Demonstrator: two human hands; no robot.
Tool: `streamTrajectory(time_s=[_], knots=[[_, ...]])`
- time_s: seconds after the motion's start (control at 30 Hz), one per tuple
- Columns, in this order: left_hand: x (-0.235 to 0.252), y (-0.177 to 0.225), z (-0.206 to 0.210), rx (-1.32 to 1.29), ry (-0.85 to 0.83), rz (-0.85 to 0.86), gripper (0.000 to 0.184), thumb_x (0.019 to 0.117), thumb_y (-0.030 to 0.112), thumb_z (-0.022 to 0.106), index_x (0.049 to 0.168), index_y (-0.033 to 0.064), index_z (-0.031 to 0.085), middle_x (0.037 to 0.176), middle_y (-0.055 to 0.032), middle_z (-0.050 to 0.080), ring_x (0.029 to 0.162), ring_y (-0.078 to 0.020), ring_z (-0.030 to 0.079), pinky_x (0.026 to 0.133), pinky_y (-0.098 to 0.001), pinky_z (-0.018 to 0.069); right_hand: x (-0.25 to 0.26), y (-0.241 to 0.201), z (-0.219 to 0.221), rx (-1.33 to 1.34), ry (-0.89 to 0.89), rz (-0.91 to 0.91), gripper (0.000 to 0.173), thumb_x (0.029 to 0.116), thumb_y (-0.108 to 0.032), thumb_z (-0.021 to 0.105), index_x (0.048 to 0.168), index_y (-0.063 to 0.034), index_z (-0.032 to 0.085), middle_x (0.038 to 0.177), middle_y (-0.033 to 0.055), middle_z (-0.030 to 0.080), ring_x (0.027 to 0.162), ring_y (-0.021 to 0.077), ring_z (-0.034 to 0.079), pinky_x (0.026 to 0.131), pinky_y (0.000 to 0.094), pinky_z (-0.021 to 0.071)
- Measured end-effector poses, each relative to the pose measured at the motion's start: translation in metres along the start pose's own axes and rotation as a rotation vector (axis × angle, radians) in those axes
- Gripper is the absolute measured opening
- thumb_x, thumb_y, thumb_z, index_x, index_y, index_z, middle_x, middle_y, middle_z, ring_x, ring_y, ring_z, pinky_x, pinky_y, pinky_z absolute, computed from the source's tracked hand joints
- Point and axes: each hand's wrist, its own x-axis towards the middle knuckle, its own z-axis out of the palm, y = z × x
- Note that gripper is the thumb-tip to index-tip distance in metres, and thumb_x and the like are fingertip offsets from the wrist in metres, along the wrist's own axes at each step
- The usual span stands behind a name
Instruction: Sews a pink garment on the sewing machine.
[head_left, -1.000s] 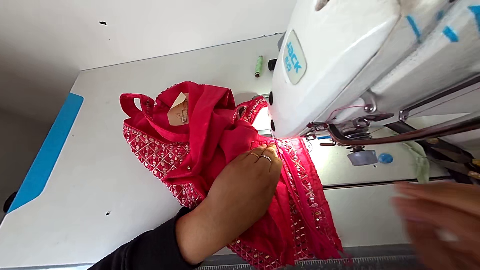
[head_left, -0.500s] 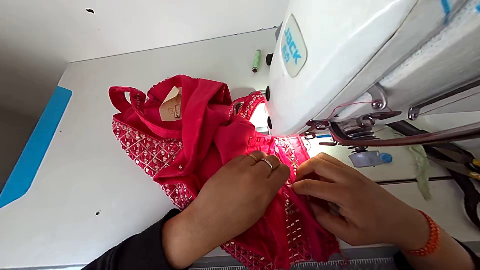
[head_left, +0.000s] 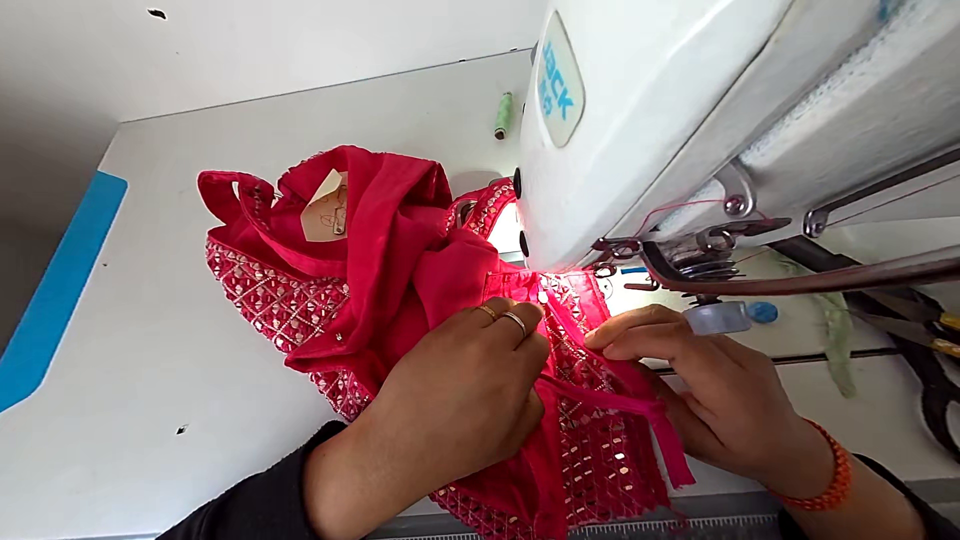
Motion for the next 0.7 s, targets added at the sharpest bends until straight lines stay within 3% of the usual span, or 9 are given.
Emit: streamTrajectory(time_s=[0.07, 0.2, 0.27, 0.37, 0.47, 0.6, 0.7], knots=[[0.0, 0.0, 0.0, 0.018, -0.017, -0.011, 0.026, 0.0894, 0.022, 0.052, 0.089, 0.0083, 0.073, 0.126, -0.0113, 0.071, 0.117, -0.0226, 0.068, 0.092, -0.0333, 0.0547, -0.002, 0.0, 0.001, -0.019, -0.044, -0.033, 0.018, 0.1066, -0.022, 0.044, 0.109, -0.0114, 0.057, 0.107, 0.0022, 0.069, 0.113, 0.0101, 0.065, 0.094, 0.0222, 0.0535], [0.0, 0.001, 0.0, 0.055, -0.043, -0.017, 0.029, 0.0894, 0.024, 0.051, 0.096, 0.0084, 0.075, 0.118, -0.0098, 0.074, 0.118, -0.0225, 0.068, 0.095, -0.0347, 0.054, -0.002, -0.002, 0.005, -0.141, -0.159, -0.125, 0.018, 0.1021, -0.016, 0.043, 0.104, -0.0115, 0.06, 0.103, 0.0041, 0.071, 0.115, 0.0167, 0.065, 0.098, 0.0276, 0.05], [0.0, 0.001, 0.0, 0.057, -0.051, -0.018, 0.029, 0.0889, 0.023, 0.052, 0.1, 0.0089, 0.074, 0.113, -0.0087, 0.074, 0.116, -0.0222, 0.068, 0.093, -0.0352, 0.0541, -0.003, -0.002, 0.008, -0.2, -0.171, -0.157, 0.018, 0.1012, -0.015, 0.044, 0.105, -0.0112, 0.061, 0.103, 0.0052, 0.072, 0.112, 0.0183, 0.066, 0.095, 0.0295, 0.0501], [0.001, 0.001, 0.0, 0.076, -0.048, -0.016, 0.034, 0.0896, 0.023, 0.053, 0.115, 0.0085, 0.07, 0.111, -0.0077, 0.073, 0.112, -0.0229, 0.068, 0.089, -0.0351, 0.0544, -0.001, -0.004, 0.01, -0.264, -0.157, -0.193, 0.018, 0.1042, -0.01, 0.044, 0.106, -0.009, 0.062, 0.101, 0.0069, 0.072, 0.108, 0.0198, 0.067, 0.092, 0.0313, 0.0504], [0.002, 0.002, 0.005, 0.15, -0.083, -0.022, 0.048, 0.0935, 0.024, 0.046, 0.134, 0.0092, 0.066, 0.123, -0.0074, 0.071, 0.116, -0.0236, 0.066, 0.091, -0.0372, 0.0521, 0.0, -0.006, 0.011, -0.314, -0.145, -0.21, 0.019, 0.1036, -0.008, 0.044, 0.105, -0.008, 0.063, 0.098, 0.0075, 0.072, 0.103, 0.0201, 0.068, 0.091, 0.0316, 0.0503], [0.0, 0.003, 0.008, 0.209, -0.119, -0.011, 0.047, 0.0983, 0.026, 0.039, 0.131, 0.0116, 0.07, 0.132, -0.0055, 0.067, 0.12, -0.0248, 0.062, 0.091, -0.039, 0.05, 0.0, -0.007, 0.01, -0.322, -0.153, -0.202, 0.021, 0.1048, -0.01, 0.042, 0.104, -0.0084, 0.063, 0.098, 0.0076, 0.073, 0.105, 0.0199, 0.068, 0.091, 0.0325, 0.0498], [-0.001, 0.003, 0.007, 0.218, -0.131, -0.012, 0.048, 0.0991, 0.026, 0.038, 0.132, 0.012, 0.069, 0.14, -0.005, 0.065, 0.129, -0.0231, 0.06, 0.098, -0.039, 0.049, -0.001, -0.007, 0.011, -0.33, -0.145, -0.194, 0.022, 0.1029, -0.009, 0.043, 0.104, -0.0081, 0.064, 0.098, 0.0077, 0.073, 0.104, 0.0198, 0.068, 0.09, 0.0321, 0.0499]])
